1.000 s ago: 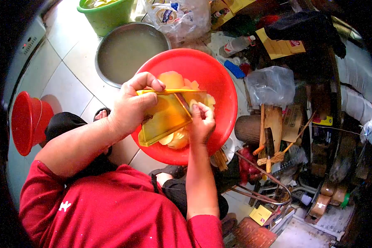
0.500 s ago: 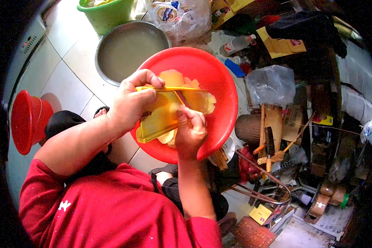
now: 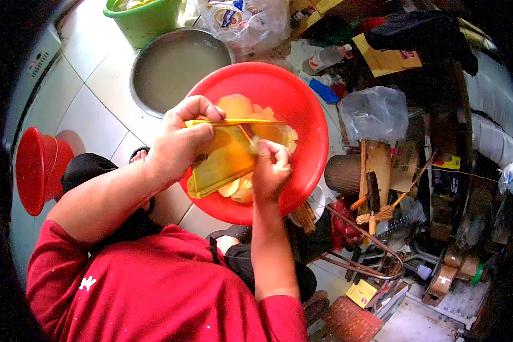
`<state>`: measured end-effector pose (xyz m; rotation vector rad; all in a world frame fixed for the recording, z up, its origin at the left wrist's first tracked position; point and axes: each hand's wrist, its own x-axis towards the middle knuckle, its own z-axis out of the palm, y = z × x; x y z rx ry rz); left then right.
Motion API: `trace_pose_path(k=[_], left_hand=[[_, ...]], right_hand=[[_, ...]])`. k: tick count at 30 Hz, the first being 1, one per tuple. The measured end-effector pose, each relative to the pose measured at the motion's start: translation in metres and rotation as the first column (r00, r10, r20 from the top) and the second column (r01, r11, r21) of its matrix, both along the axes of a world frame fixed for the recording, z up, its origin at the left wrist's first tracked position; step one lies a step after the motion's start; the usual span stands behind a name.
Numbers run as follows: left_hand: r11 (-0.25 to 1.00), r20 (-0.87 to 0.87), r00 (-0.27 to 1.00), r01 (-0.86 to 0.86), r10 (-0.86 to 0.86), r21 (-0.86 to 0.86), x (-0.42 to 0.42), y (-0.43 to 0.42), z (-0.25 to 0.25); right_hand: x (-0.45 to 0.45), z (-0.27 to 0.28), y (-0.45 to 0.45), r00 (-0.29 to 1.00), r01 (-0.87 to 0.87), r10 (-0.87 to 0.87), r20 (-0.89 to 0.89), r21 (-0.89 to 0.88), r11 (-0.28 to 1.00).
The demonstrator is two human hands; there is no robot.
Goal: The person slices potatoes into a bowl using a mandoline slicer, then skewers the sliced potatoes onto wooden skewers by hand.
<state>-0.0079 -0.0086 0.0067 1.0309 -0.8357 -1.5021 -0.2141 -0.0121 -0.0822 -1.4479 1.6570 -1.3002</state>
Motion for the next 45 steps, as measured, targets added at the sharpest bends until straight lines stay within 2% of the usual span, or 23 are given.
trace_pose_path(k=[2,6,9,11,15,17,19,21,23,25,27,29,30,31,32,34,37,39,41,43,45], left_hand=[[1.0,0.007,1.0,0.006,-0.007,0.026,0.0,0.001,0.001],[0.998,0.063,0.998,0.024,-0.028,0.063,-0.001,0.001,0.007],[0.996,0.038,0.998,-0.047,0.045,0.076,-0.004,0.002,0.006],[0.98,-0.105,0.993,-0.033,0.055,0.195,-0.005,0.001,0.008],[0.985,-0.178,0.984,0.043,-0.013,0.168,0.002,0.004,0.01],[0.988,-0.289,0.957,0.054,-0.011,0.141,0.007,0.008,0.017],[0.995,-0.278,0.96,0.053,-0.027,0.085,0.013,0.01,0.024],[0.996,-0.371,0.924,0.078,-0.092,-0.051,0.021,0.014,0.028],[0.988,-0.341,0.932,0.08,-0.121,-0.132,0.027,0.018,0.032],[0.981,-0.432,0.882,0.142,-0.187,-0.134,0.039,0.019,0.04],[0.97,-0.428,0.874,0.168,-0.229,-0.176,0.048,0.02,0.044],[0.968,-0.487,0.838,0.187,-0.245,-0.165,0.056,0.024,0.047],[0.962,-0.504,0.821,0.199,-0.269,-0.188,0.058,0.023,0.046],[0.963,-0.471,0.844,0.181,-0.257,-0.2,0.059,0.024,0.048],[0.96,-0.466,0.845,0.183,-0.263,-0.211,0.06,0.025,0.049],[0.952,-0.456,0.841,0.203,-0.29,-0.231,0.063,0.024,0.049],[0.899,-0.405,0.809,0.331,-0.426,-0.286,0.069,0.021,0.047],[0.912,-0.454,0.795,0.306,-0.402,-0.272,0.066,0.024,0.047],[0.912,-0.462,0.789,0.314,-0.406,-0.265,0.068,0.024,0.043],[0.921,-0.5,0.774,0.312,-0.389,-0.234,0.068,0.023,0.04],[0.917,-0.512,0.761,0.332,-0.398,-0.22,0.075,0.02,0.037]], right_hand=[[-0.023,-0.022,-0.014,0.979,0.114,-0.135,0.154,0.139,0.984],[-0.029,-0.024,-0.015,0.981,0.105,-0.129,0.145,0.161,0.981],[-0.026,-0.02,-0.01,0.969,0.09,-0.123,0.215,0.157,0.983],[-0.024,-0.015,-0.007,0.967,0.091,-0.128,0.22,0.171,0.981],[-0.012,0.005,0.006,0.961,0.061,-0.104,0.258,0.168,0.984],[-0.013,0.01,0.014,0.972,0.073,-0.102,0.21,0.144,0.987],[-0.009,0.017,0.023,0.972,0.059,-0.074,0.221,0.075,0.995],[-0.009,0.02,0.03,0.953,0.082,-0.097,0.286,0.064,0.995],[-0.018,0.014,0.033,0.992,0.117,-0.117,0.042,0.012,0.993],[-0.028,0.017,0.039,0.985,0.17,-0.17,0.001,-0.023,0.985],[-0.035,0.026,0.045,0.936,0.295,-0.31,-0.168,-0.11,0.949],[-0.042,0.034,0.053,0.936,0.329,-0.336,-0.104,-0.075,0.941],[-0.043,0.038,0.054,0.943,0.315,-0.307,0.13,-0.047,0.948],[-0.046,0.042,0.057,0.895,0.293,-0.264,0.359,-0.027,0.956],[-0.05,0.046,0.063,0.869,0.204,-0.173,0.463,-0.018,0.979],[-0.058,0.05,0.074,0.853,0.212,-0.185,0.487,-0.001,0.977],[-0.067,0.052,0.09,0.827,0.198,-0.191,0.529,0.045,0.979],[-0.068,0.054,0.102,0.789,0.164,-0.125,0.601,-0.01,0.986],[-0.07,0.058,0.114,0.782,0.182,-0.133,0.609,-0.019,0.983],[-0.077,0.053,0.124,0.686,0.218,-0.187,0.703,0.046,0.975],[-0.086,0.06,0.138,0.553,0.225,-0.307,0.774,0.216,0.95]])
